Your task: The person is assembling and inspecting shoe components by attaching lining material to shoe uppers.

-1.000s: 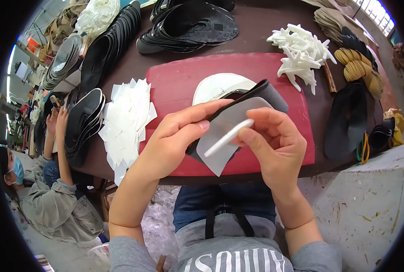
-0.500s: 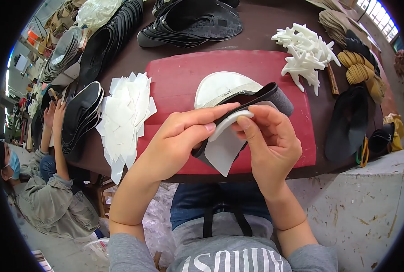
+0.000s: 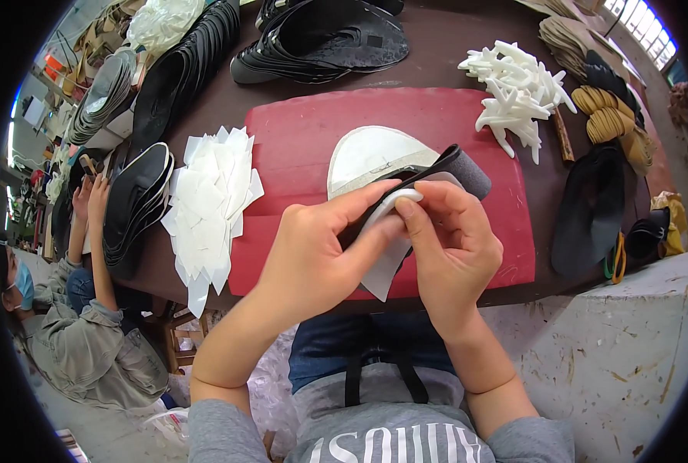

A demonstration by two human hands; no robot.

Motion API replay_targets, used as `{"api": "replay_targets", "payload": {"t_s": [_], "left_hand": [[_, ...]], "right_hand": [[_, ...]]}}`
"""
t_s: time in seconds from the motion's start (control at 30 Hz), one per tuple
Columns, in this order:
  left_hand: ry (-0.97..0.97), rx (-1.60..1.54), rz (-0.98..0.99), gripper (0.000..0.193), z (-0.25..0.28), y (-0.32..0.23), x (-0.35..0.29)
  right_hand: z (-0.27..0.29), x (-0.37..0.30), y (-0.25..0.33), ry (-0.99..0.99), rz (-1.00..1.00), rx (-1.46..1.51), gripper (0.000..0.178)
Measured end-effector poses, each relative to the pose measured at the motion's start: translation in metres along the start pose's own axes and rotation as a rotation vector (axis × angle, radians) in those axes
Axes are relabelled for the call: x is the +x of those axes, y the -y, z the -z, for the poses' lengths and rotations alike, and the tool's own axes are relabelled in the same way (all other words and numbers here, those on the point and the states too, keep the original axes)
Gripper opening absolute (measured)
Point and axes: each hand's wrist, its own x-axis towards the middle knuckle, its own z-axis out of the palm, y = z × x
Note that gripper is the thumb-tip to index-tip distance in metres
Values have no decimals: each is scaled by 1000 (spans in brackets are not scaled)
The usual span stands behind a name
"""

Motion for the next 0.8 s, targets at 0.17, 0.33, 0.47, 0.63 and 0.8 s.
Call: {"api": "replay_targets", "payload": {"t_s": [0.17,0.33,0.47,0.63,0.8], "left_hand": [[-111,123,-135,28,-6,5,-1],[-127,170,-158,26,-4,2,-2],[-125,202,-174,26,-2,2,-2],[-40,160,-133,28,7,4,-1],[-11,70,-155,33,14,8,-9]], "right_hand": [[-1,-1,4,-48,-34,5,21],[0,0,10,-44,-124,1,20],[4,5,13,-8,-4,-232,21],[19,29,13,142,269,-481,27],[34,45,9,322,371,-457,29]]}}
